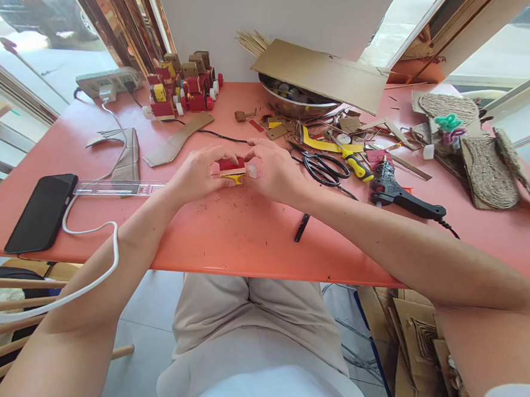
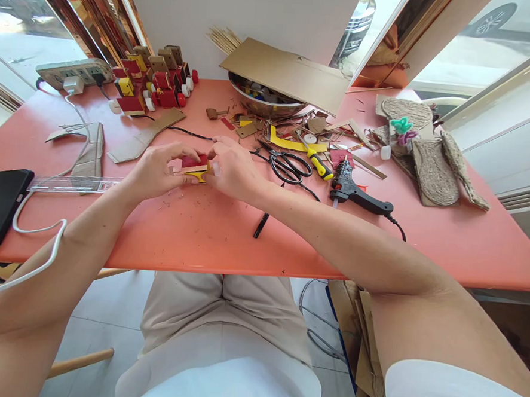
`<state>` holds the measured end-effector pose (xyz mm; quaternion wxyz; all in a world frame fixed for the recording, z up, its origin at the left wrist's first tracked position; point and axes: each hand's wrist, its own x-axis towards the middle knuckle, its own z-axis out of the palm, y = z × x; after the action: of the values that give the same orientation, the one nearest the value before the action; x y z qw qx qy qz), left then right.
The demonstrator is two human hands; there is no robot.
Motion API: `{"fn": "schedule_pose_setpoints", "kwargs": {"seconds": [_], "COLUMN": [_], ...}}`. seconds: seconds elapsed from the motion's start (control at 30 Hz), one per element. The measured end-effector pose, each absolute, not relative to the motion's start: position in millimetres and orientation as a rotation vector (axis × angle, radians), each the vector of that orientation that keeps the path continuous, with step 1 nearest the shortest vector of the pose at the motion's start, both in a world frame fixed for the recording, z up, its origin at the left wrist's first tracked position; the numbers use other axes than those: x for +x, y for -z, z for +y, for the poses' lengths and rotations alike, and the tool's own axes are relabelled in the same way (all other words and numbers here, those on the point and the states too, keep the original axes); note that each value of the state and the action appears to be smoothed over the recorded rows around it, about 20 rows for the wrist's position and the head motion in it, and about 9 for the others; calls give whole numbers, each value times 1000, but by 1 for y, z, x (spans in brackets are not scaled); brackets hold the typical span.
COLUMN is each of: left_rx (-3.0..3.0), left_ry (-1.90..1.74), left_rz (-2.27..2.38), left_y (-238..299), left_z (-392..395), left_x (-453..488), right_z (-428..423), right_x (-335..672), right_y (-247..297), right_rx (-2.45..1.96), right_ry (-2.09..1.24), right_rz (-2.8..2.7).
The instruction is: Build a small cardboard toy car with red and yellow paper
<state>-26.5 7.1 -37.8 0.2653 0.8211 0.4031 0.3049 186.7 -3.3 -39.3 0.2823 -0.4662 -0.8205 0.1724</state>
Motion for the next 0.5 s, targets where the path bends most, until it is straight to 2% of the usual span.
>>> {"fn": "schedule_pose_setpoints", "kwargs": {"seconds": [0.5], "left_rx": [2183], "left_ry": [-815], "left_rz": [1150], "left_y": [38], "left_z": [3], "left_x": [-25], "right_z": [-5], "right_x": [184], "right_y": [47], "right_rx": [-1289], "right_ry": [-469], "right_rz": [-2146]}}
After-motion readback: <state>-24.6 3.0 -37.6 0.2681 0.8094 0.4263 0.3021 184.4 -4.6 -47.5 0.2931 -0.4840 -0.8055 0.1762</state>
